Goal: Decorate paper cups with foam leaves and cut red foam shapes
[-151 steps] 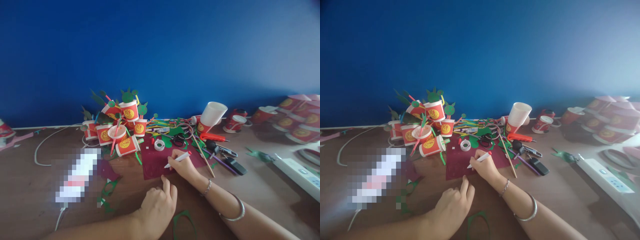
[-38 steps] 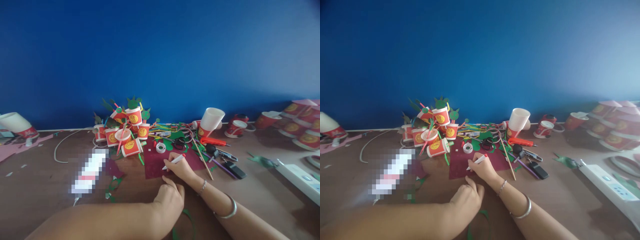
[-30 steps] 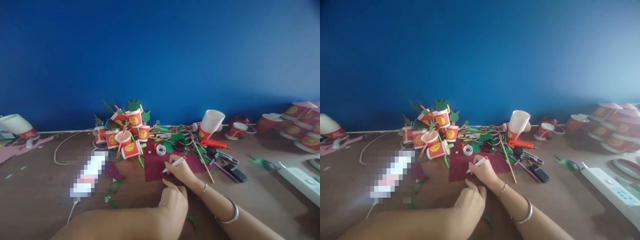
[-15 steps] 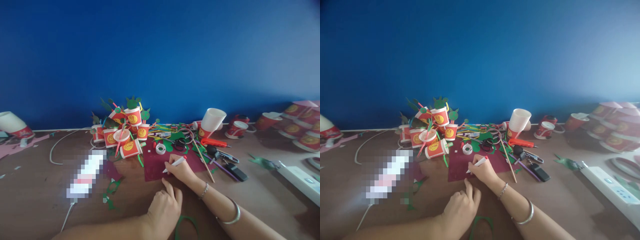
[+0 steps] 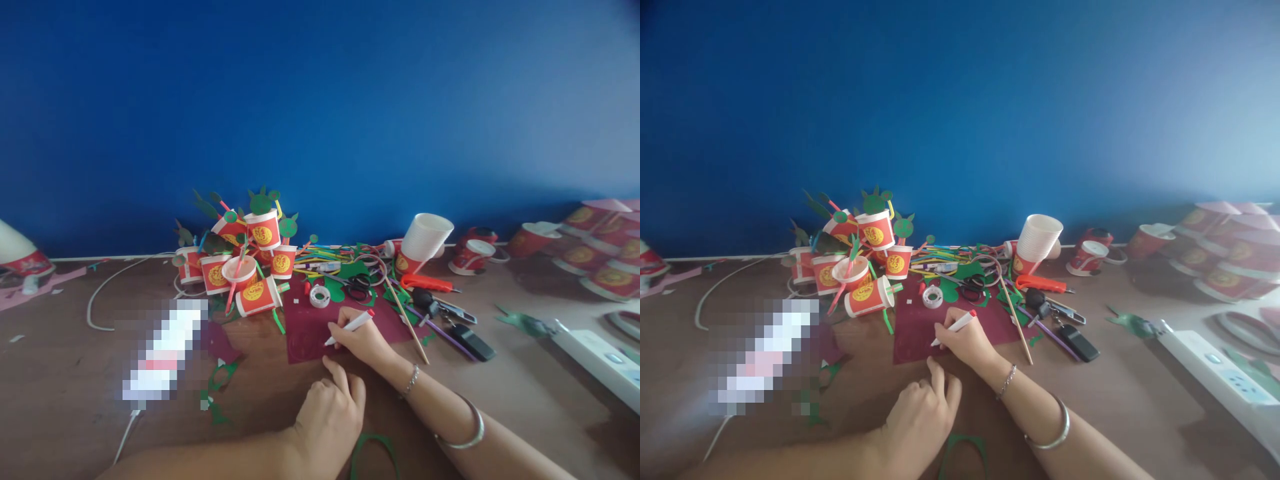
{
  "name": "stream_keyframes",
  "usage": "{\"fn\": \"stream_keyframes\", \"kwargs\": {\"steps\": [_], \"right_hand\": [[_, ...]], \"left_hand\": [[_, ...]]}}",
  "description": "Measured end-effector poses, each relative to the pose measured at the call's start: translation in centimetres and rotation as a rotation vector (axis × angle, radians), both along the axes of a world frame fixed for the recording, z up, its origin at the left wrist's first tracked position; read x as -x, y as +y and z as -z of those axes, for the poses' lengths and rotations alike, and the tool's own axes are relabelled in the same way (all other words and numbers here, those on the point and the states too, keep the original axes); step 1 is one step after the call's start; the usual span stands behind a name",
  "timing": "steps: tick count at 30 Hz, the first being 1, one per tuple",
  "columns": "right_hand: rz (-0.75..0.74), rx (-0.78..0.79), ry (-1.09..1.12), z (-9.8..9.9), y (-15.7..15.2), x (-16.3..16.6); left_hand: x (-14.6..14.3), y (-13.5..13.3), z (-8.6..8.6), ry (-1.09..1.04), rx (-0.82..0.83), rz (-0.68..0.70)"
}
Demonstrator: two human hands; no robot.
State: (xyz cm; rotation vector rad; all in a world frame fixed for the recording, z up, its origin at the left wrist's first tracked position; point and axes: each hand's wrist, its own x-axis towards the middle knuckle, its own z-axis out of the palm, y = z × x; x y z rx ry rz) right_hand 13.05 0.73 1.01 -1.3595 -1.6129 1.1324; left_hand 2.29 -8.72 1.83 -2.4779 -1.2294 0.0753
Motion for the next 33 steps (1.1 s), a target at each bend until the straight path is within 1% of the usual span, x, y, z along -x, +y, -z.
{"fn": "stream_keyframes", "kwargs": {"steps": [6,12,14,16,19,21,23,25,28,31,33], "right_hand": [[-0.006,-0.009,-0.038,-0.2,0.0,0.0],[0.014,0.005,0.006,-0.2,0.1,0.0],[0.038,0.048,0.1,-0.4,0.2,-0.1],[0.11,0.108,0.257,-0.6,0.5,-0.5],[0.217,0.151,0.474,-1.1,1.0,-1.3],[0.236,0.162,0.562,-1.3,1.5,-1.9],[0.245,0.197,0.605,-1.5,1.9,-2.4],[0.248,0.254,0.578,-1.7,2.0,-2.8],[0.214,0.271,0.426,-1.9,1.4,-3.1],[0.173,0.183,0.297,-1.9,0.4,-3.2],[0.149,0.075,0.171,-1.6,-0.2,-3.2]], "left_hand": [[0.0,0.0,0.0,0.012,-0.005,0.002],[0.0,-0.1,0.2,0.002,-0.012,0.006],[0.0,0.0,0.1,0.009,-0.008,0.004],[0.1,0.0,0.0,0.014,0.005,-0.006],[0.2,0.1,-0.3,-0.016,0.037,-0.026],[0.2,0.2,-0.4,-0.058,0.054,-0.02],[0.2,0.2,-0.4,-0.088,0.069,0.0],[0.1,0.3,-0.3,-0.103,0.088,0.013],[0.1,0.4,0.0,-0.115,0.112,0.019],[0.0,0.5,0.2,-0.111,0.088,0.035],[0.0,0.5,0.3,-0.102,0.061,0.047]]}}
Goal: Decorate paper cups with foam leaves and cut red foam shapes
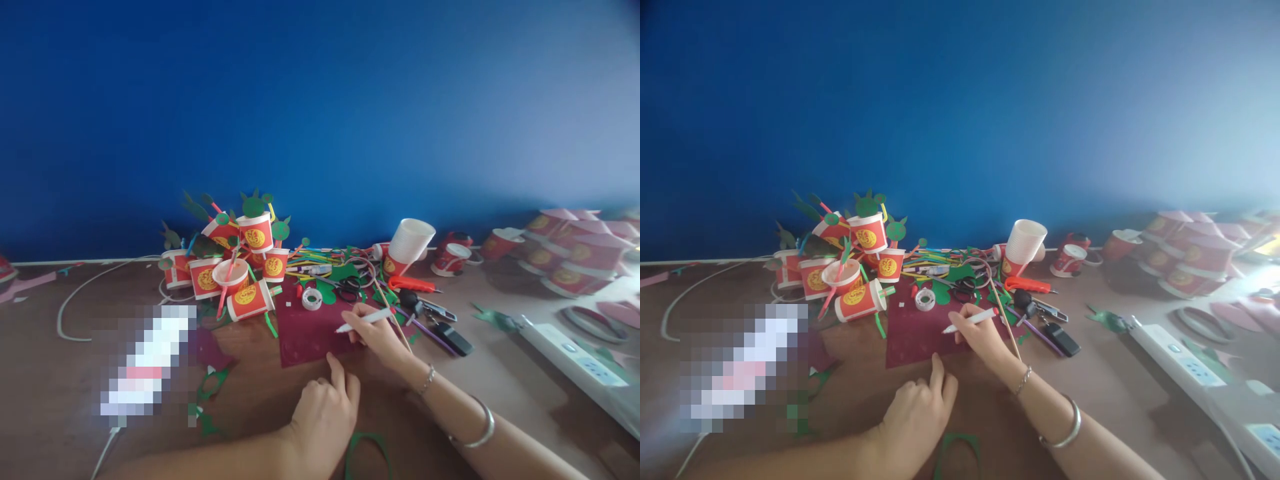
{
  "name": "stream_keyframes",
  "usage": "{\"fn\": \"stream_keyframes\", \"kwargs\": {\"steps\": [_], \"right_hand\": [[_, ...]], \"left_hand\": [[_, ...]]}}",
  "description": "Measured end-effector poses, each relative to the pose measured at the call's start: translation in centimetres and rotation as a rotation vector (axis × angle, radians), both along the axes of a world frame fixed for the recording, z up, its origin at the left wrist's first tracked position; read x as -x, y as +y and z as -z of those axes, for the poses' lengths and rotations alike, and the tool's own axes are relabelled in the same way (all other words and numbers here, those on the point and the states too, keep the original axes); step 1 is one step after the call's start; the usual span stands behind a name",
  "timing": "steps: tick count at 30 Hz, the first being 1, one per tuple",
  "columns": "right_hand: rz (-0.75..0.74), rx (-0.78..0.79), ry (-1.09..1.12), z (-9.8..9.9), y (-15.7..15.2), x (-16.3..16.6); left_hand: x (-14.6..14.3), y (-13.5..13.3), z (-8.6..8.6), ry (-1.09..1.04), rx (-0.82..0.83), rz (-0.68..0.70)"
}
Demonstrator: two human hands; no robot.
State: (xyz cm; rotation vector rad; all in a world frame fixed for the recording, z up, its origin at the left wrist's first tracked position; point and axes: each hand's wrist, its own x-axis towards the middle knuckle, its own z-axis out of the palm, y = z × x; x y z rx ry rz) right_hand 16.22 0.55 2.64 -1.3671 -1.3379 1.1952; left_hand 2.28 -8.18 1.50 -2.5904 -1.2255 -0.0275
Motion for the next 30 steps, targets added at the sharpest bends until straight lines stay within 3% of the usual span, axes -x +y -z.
{"fn": "stream_keyframes", "kwargs": {"steps": [5,10,23,30], "right_hand": [[-0.043,-0.149,-0.15,0.5,-0.5,0.6],[-0.13,-0.144,-0.157,0.8,-0.5,1.7],[-0.167,-0.133,-0.307,1.5,-0.6,2.1],[-0.093,-0.095,-0.081,0.6,-0.8,1.1]], "left_hand": [[-0.1,0.1,0.2,-0.018,-0.035,-0.002],[-0.3,0.1,-0.1,-0.004,0.008,0.003],[-0.3,0.0,-0.1,-0.008,0.003,-0.015],[-0.2,0.0,0.1,0.0,-0.019,-0.01]]}}
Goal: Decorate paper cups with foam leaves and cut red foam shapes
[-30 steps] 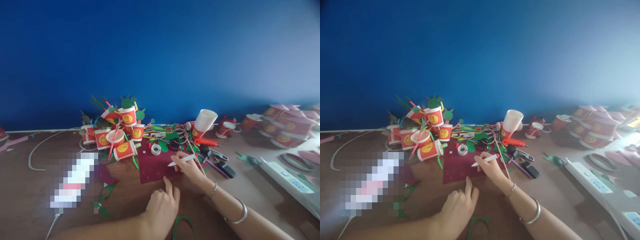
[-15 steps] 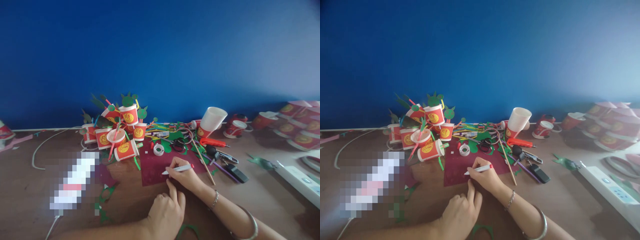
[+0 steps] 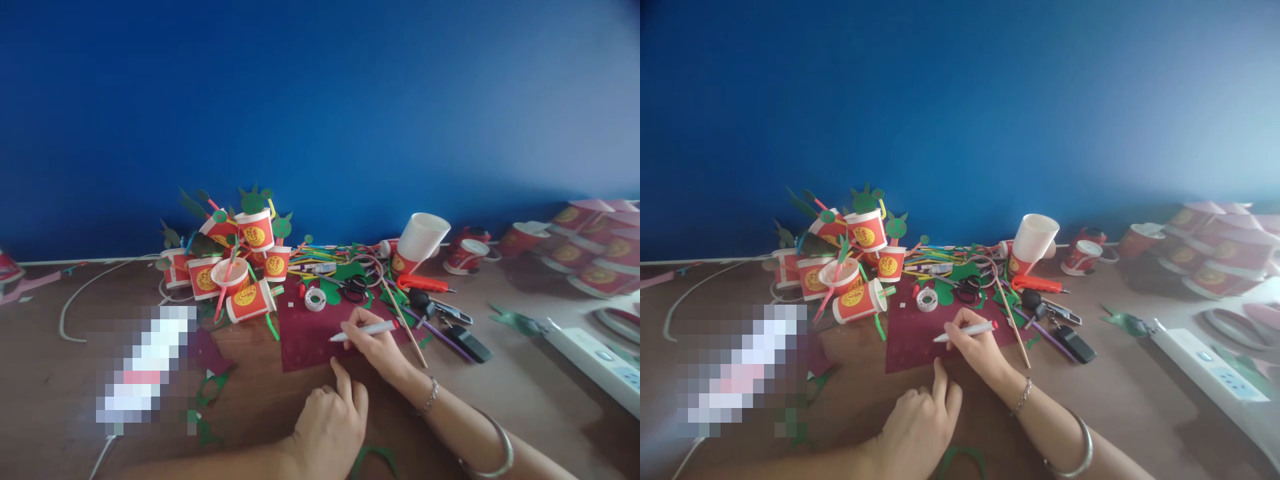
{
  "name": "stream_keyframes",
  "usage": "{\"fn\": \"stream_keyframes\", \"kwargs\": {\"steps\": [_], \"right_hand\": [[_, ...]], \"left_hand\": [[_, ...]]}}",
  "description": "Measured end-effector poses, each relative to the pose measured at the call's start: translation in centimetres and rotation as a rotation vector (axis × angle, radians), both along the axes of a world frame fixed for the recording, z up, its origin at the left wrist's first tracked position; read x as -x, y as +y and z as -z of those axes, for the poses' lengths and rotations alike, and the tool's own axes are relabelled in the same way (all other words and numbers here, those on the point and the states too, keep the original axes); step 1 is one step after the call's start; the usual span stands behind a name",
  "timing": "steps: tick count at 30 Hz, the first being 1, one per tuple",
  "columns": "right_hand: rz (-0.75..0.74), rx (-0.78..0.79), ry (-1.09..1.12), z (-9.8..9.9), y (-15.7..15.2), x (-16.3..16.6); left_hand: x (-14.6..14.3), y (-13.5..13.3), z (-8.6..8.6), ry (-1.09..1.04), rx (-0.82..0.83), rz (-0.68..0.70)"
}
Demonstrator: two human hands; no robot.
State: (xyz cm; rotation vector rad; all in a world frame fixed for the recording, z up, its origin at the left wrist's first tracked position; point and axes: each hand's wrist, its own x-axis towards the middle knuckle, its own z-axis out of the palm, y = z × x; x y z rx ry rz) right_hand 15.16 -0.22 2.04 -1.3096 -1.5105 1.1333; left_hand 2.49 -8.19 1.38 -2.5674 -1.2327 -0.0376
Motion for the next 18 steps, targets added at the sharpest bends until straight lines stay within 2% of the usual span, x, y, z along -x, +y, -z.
{"fn": "stream_keyframes", "kwargs": {"steps": [7,18], "right_hand": [[0.094,-0.05,-0.169,0.52,0.05,-0.84],[0.087,-0.068,-0.228,0.89,0.2,-0.72]], "left_hand": [[0.02,-0.09,-0.19,0.017,0.001,-0.007],[0.12,0.0,-0.3,0.019,0.005,0.016]]}}
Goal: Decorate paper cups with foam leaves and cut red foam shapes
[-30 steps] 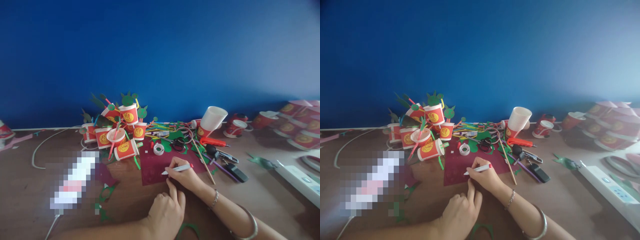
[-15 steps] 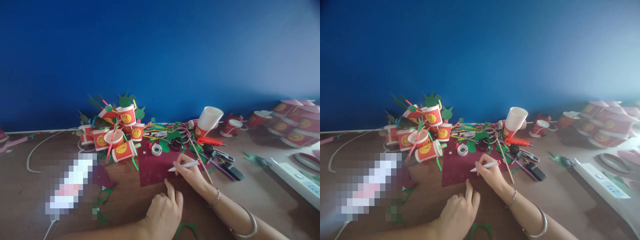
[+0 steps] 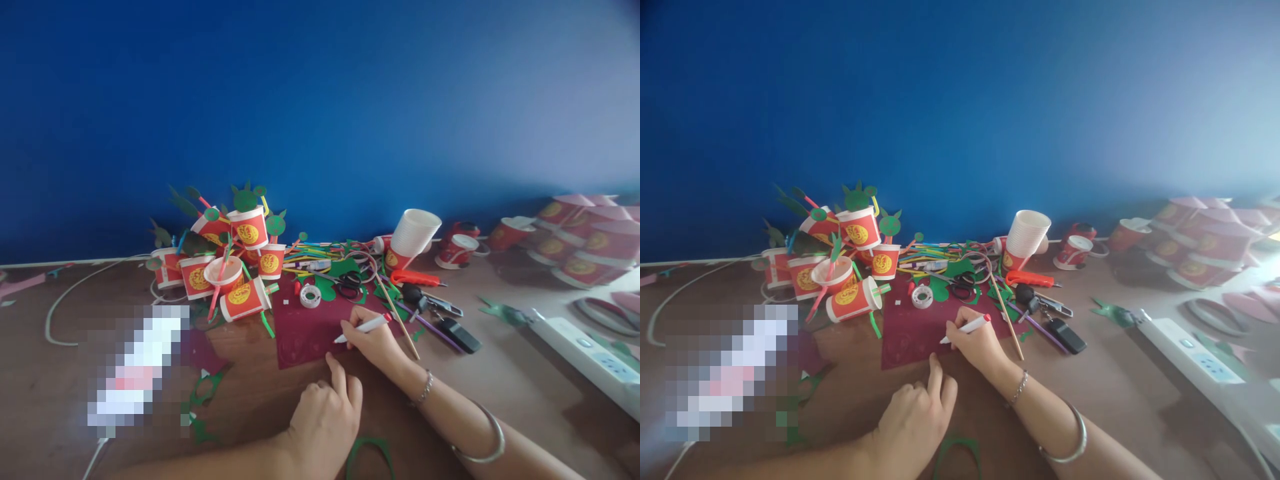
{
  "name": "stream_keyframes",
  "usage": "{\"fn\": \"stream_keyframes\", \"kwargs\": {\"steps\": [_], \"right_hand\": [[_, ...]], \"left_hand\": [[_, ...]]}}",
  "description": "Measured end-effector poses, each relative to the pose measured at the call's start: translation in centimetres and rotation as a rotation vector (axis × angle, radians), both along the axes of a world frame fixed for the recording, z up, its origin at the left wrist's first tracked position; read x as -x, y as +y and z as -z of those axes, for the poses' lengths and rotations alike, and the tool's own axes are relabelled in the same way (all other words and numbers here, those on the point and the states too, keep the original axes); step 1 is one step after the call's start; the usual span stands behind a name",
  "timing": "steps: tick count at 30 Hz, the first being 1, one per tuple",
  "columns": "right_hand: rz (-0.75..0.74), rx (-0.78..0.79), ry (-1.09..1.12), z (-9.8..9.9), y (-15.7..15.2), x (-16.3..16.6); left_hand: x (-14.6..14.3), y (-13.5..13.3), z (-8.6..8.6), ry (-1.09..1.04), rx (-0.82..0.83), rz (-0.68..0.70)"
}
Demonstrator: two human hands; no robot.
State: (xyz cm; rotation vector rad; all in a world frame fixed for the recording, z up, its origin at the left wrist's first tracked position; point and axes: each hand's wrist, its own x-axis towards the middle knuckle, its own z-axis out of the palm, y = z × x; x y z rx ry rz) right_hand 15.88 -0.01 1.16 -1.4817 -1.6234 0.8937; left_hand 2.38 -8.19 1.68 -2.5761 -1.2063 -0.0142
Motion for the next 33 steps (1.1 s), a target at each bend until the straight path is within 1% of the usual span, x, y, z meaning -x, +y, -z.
{"fn": "stream_keyframes", "kwargs": {"steps": [9,14,26,33], "right_hand": [[0.003,0.002,0.007,0.17,0.02,0.09],[0.003,0.003,0.013,0.38,0.1,0.09],[-0.031,0.036,0.04,0.31,0.12,0.22],[-0.025,0.054,0.036,0.55,0.13,0.17]], "left_hand": [[0.06,0.05,-0.08,0.03,0.024,0.006],[-0.06,0.0,-0.01,0.015,0.02,-0.014],[-0.11,0.2,-0.63,0.044,0.104,0.002],[-0.16,0.29,-0.49,0.033,0.081,0.003]]}}
